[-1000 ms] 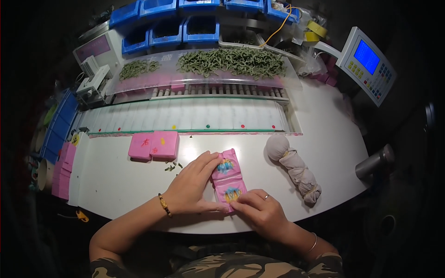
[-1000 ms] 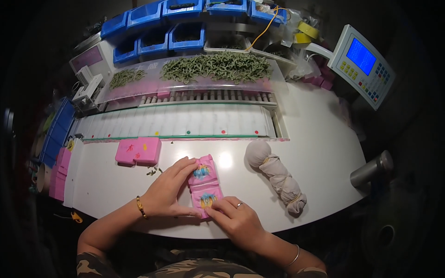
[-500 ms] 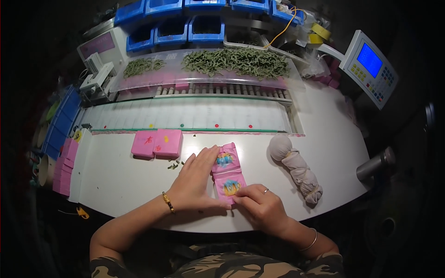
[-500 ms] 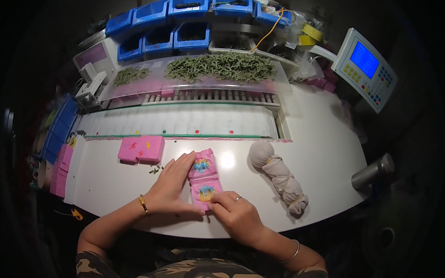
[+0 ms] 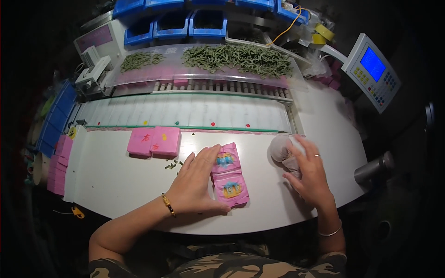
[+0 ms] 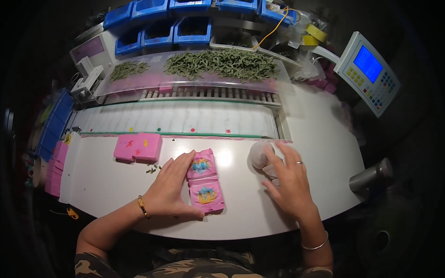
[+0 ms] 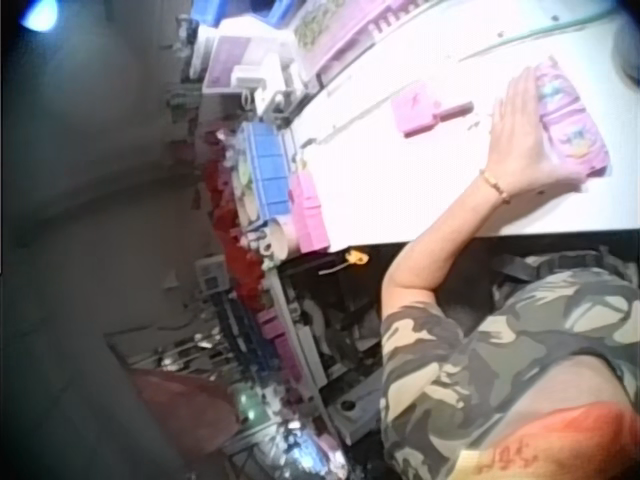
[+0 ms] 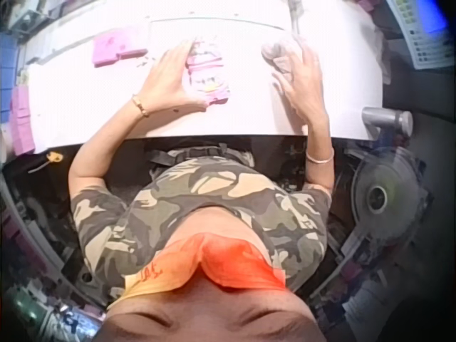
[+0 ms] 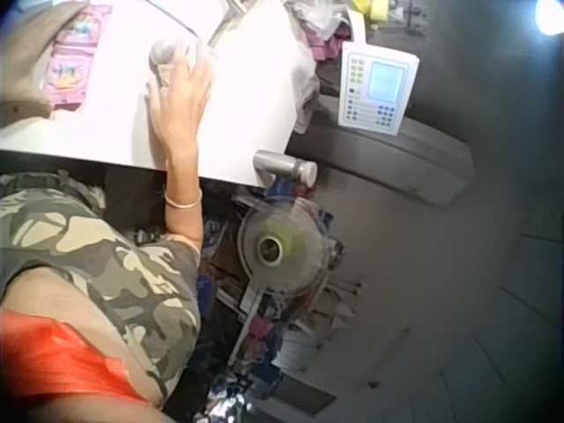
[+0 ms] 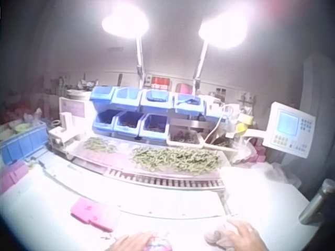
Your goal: The person places a metal charm and dried herbs into a pink mold, then uses a round handheld tool to press the contents down. They repeat this process with another mold and interact with a control terminal.
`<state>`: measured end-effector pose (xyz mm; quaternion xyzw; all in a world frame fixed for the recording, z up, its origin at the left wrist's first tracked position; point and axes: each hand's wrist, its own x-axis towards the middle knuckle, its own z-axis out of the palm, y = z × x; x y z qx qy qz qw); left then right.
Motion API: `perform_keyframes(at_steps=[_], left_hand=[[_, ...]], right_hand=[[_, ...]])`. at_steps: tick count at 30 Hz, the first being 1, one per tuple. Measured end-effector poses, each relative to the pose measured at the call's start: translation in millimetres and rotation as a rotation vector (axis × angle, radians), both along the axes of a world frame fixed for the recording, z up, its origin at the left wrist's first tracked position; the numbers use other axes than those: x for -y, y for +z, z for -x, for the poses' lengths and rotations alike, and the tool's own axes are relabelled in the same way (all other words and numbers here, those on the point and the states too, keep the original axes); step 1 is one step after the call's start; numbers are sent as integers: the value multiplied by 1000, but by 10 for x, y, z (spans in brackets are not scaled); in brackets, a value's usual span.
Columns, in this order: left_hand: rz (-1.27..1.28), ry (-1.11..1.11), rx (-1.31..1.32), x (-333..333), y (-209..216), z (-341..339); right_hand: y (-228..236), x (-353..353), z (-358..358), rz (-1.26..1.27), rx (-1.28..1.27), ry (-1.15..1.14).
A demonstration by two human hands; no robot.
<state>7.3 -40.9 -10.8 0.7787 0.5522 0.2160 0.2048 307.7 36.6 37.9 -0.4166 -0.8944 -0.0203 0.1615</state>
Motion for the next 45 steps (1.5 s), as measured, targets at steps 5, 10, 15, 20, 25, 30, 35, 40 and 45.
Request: perform_keyframes(at_steps=[5,10,15,20,25,30,35,40,45], left_hand=[[17,0,37,-30,25,-23],[41,33,55,0,8,-25],[-39,25,21,-38,-74,-26],[-3,27,97,-38,-58,-36],[54,68,88,-3,-65,-3],[27,29,99,-36,-35,-30],[48,32,87,-45,-21,6],[93,26,124,-60,-39,-29],[67,13,147,-89,-83,57]], right_hand=[[-49,-52,-46,171,-41,36],[353,281,321,-161,-256,201],[-43,565,480,55,41,524],[171,311,487,-22,-26,514],[245,372,606,-177,-109,503],[142,353,516,150,71,559],[352,118,723,-244,-176,455],[-139,43,825,-89,60,454],[80,-28,655,-61,31,437]])
